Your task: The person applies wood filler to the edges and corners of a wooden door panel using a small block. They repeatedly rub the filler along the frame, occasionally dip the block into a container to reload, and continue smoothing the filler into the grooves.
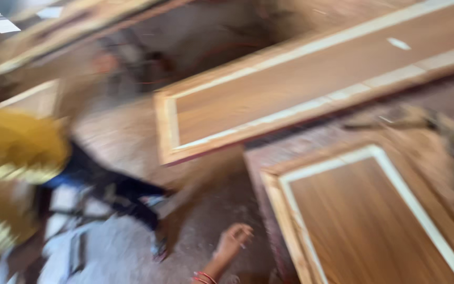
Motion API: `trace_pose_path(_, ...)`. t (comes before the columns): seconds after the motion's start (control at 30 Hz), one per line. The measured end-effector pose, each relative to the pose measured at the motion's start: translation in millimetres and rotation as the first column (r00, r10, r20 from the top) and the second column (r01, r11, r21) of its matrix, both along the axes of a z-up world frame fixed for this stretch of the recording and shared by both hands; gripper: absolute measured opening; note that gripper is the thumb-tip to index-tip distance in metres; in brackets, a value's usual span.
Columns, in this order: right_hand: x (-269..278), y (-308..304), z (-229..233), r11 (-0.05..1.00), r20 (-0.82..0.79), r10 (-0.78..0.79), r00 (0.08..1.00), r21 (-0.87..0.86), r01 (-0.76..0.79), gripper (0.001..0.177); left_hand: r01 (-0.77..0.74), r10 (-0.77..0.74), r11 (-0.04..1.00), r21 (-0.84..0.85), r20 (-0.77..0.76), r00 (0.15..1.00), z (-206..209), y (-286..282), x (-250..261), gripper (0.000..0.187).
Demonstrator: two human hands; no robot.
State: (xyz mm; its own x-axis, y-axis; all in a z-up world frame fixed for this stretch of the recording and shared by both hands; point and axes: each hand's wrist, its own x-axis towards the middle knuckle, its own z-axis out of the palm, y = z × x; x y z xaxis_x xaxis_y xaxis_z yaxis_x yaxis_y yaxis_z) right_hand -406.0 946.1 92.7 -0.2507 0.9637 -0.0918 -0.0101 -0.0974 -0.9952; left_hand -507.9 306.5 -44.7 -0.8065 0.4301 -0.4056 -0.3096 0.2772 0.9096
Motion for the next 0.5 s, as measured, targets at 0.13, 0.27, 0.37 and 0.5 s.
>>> trace_pose_path(0.13, 130, 57, -45, 0.995, -0.062, -0.092, 0.994, 0.024, 0.094, 0.028, 0.015, -0.016, 1.0, -0.009, -0.147, 0.989, 17, 42, -49, 0.022)
trace_pose_path(0.27, 147, 77, -96, 0.977, -0.139, -0.192, 0.972, 0.069, 0.203, 0.025, 0.022, -0.004, 0.992, 0.121, -0.149, 0.989, 36, 97, -82, 0.023)
trace_pose_path(0.37, 120, 86, -66, 0.915, -0.129, -0.355, 0.926, 0.156, 0.373, 0.025, 0.126, -0.095, 0.974, 0.186, -0.165, 0.982, 59, 151, -105, 0.023)
trace_pose_path(0.5, 83, 96, 11, 0.844, 0.027, -0.288, 0.957, 0.48, 0.24, 0.027, 0.328, -0.326, 0.944, -0.025, -0.216, 0.92, 85, 253, -129, 0.023)
